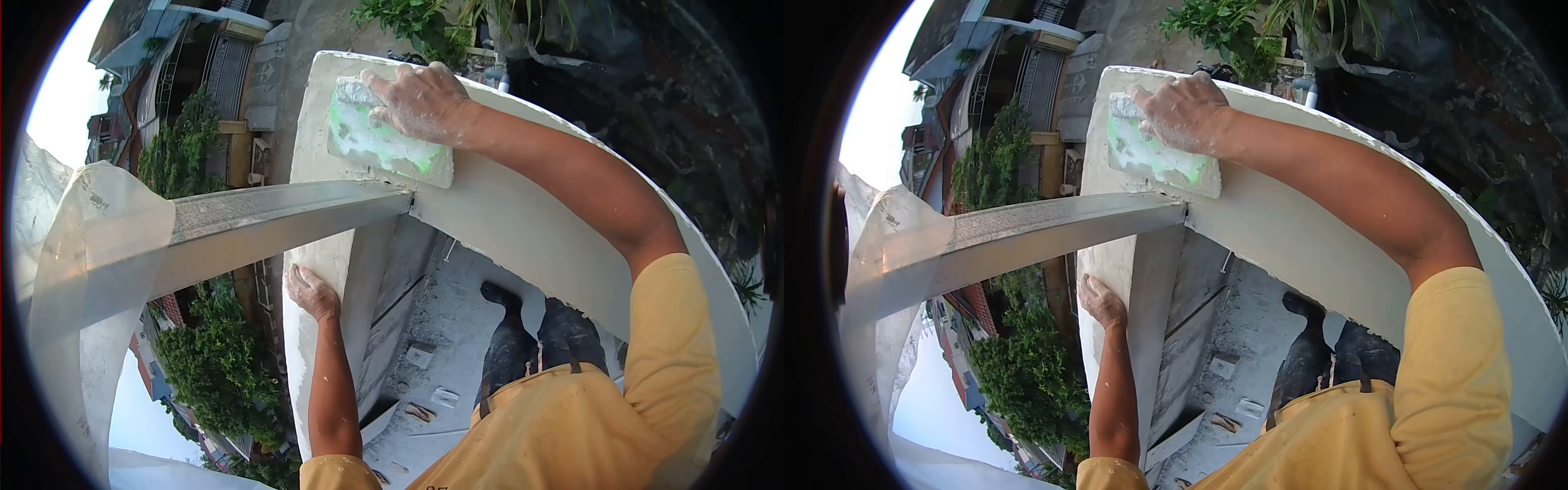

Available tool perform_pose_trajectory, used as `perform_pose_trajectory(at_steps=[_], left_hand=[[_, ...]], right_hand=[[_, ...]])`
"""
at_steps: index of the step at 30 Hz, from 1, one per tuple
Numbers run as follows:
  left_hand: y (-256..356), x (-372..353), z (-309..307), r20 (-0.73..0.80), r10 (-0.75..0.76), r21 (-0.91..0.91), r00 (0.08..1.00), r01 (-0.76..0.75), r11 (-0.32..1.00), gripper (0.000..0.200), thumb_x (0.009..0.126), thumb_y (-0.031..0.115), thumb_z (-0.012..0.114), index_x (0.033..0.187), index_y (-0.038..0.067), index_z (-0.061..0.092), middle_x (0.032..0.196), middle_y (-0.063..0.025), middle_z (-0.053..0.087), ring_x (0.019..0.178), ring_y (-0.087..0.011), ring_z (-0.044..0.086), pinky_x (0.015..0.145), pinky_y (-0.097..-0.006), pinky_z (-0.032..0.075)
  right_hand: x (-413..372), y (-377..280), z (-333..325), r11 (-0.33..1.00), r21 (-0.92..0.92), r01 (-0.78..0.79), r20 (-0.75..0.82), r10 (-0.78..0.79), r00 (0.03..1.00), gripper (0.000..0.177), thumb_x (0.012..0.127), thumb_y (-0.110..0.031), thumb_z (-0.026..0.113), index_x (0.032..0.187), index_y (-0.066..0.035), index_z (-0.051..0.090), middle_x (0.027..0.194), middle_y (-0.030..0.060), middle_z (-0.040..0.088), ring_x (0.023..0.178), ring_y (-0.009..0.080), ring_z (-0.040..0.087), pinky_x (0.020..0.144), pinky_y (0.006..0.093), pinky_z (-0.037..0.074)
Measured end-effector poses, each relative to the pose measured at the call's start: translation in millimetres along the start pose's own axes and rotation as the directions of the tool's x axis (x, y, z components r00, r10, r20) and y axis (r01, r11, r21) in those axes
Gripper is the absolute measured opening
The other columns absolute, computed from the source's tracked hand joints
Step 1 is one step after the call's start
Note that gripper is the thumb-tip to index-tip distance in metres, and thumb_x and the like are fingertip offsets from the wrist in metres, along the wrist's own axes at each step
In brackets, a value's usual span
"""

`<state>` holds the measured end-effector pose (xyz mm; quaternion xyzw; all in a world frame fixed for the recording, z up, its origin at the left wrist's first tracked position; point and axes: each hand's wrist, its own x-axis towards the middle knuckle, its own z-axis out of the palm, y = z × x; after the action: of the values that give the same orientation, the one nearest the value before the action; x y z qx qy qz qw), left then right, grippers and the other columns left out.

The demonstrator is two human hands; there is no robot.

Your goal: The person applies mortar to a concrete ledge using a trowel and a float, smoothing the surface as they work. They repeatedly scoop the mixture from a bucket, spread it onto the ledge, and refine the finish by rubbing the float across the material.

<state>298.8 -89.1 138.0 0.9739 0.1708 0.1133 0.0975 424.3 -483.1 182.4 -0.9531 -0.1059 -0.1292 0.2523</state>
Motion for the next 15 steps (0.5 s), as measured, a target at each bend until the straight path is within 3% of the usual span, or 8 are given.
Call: perform_pose_trajectory(at_steps=[4, 7, 11, 15], left_hand=[[1, -1, -1, 0.005, 0.001, 0.009, 1.0, -0.001, 1.0, 0.049, 0.099, 0.032, 0.04, 0.128, -0.006, 0.052, 0.137, -0.0253, 0.044, 0.133, -0.036, 0.033, 0.112, -0.044, 0.023], [0, -2, -1, 0.005, -0.004, 0.008, 1.0, 0.004, 1.0, 0.049, 0.099, 0.031, 0.04, 0.127, -0.006, 0.052, 0.137, -0.0254, 0.044, 0.133, -0.0359, 0.033, 0.112, -0.0438, 0.022], [1, -1, -1, 0.006, 0.003, 0.0, 1.0, -0.003, 1.0, 0.049, 0.099, 0.031, 0.04, 0.127, -0.006, 0.051, 0.136, -0.0252, 0.045, 0.133, -0.0359, 0.033, 0.112, -0.0439, 0.022], [-1, -1, 1, -0.017, 0.011, 0.007, 1.0, -0.011, 1.0, 0.049, 0.099, 0.031, 0.039, 0.127, -0.007, 0.051, 0.135, -0.0245, 0.047, 0.133, -0.0356, 0.033, 0.112, -0.0441, 0.022]], right_hand=[[7, -6, 31, 0.998, -0.023, 0.059, -0.001, -0.059, 0.998, 0.057, 0.087, -0.041, 0.062, 0.133, -0.009, 0.05, 0.084, 0.0228, 0.064, 0.078, 0.0334, 0.068, 0.07, 0.044, 0.052], [37, 12, 36, 0.994, -0.108, -0.023, -0.044, 0.018, 0.999, 0.054, 0.087, -0.04, 0.062, 0.13, -0.009, 0.051, 0.083, 0.0203, 0.066, 0.078, 0.0314, 0.068, 0.072, 0.0447, 0.051], [76, 50, 21, 0.958, -0.227, -0.174, -0.216, 0.124, 0.968, 0.047, 0.086, -0.038, 0.062, 0.122, -0.009, 0.054, 0.081, 0.0166, 0.068, 0.074, 0.0303, 0.069, 0.065, 0.0438, 0.053], [59, 13, 18, 1.0, 0.018, 0.006, 0.005, -0.006, 1.0, 0.048, 0.087, -0.039, 0.061, 0.122, -0.008, 0.053, 0.085, 0.0194, 0.068, 0.081, 0.035, 0.069, 0.073, 0.0471, 0.055]])
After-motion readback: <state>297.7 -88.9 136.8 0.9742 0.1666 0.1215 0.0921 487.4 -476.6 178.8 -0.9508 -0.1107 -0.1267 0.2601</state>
